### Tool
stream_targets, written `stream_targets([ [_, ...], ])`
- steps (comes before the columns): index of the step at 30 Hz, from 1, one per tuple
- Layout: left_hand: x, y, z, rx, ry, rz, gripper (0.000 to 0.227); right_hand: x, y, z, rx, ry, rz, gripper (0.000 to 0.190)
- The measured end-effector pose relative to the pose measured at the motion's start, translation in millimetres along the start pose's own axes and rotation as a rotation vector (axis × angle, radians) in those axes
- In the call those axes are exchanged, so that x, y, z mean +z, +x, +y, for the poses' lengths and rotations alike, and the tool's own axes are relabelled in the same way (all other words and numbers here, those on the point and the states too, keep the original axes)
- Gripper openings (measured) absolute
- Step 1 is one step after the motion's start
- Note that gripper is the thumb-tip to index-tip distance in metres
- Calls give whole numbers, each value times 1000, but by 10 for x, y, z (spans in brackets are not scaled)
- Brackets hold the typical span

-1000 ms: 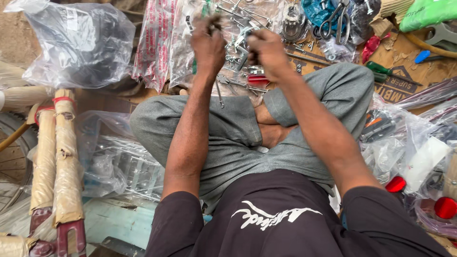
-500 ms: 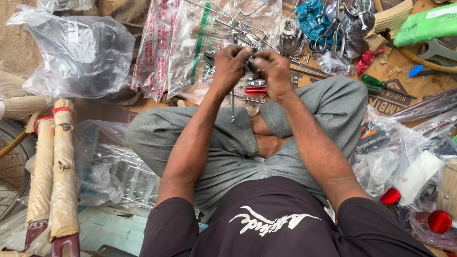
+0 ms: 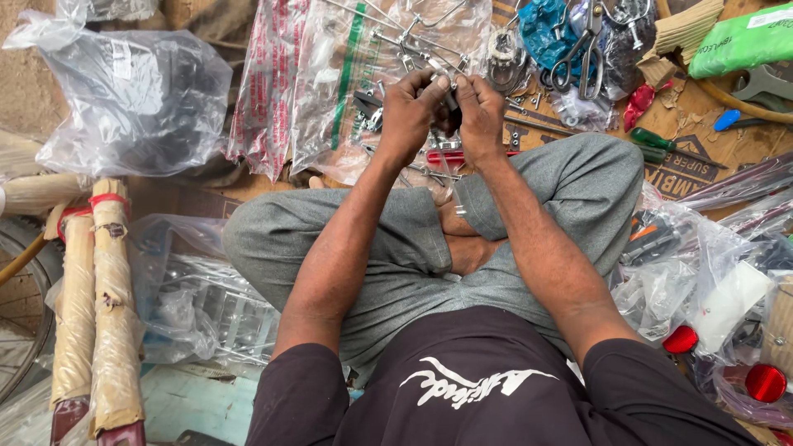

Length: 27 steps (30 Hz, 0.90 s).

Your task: The person sits cross-legged on the floor and assembles small metal hardware components by hand. They pick up individual pieces from a pile, fit them together, and occasionally use a small tool to tighten or adjust the assembly.

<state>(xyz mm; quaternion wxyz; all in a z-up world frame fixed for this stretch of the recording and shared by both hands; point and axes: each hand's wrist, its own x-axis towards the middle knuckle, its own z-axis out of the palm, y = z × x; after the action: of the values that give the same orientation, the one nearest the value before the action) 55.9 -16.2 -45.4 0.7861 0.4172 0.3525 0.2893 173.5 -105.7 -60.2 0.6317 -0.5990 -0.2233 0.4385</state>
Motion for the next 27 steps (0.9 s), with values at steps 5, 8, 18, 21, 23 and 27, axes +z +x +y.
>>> stream_targets([
  [5,84,-58,34,85,425,45,27,-38,27,150,-65,-15,54,32],
  [8,124,-109,66,53,347,99,28,-21,13,139,-68,110,31,21],
  [18,69,-60,62,146,615,156,30,85,-60,-159,94,280,-1,15],
  [21,23,-43,96,12,463,199,29,120,-60,-136,149,303,-51,19],
  [23,10,0,142,10,489,226,32,134,-25,-119,172,413,-118,21],
  [27,67,-44,93,69,666,46,27,44,-27,-50,228,518,-33,13],
])
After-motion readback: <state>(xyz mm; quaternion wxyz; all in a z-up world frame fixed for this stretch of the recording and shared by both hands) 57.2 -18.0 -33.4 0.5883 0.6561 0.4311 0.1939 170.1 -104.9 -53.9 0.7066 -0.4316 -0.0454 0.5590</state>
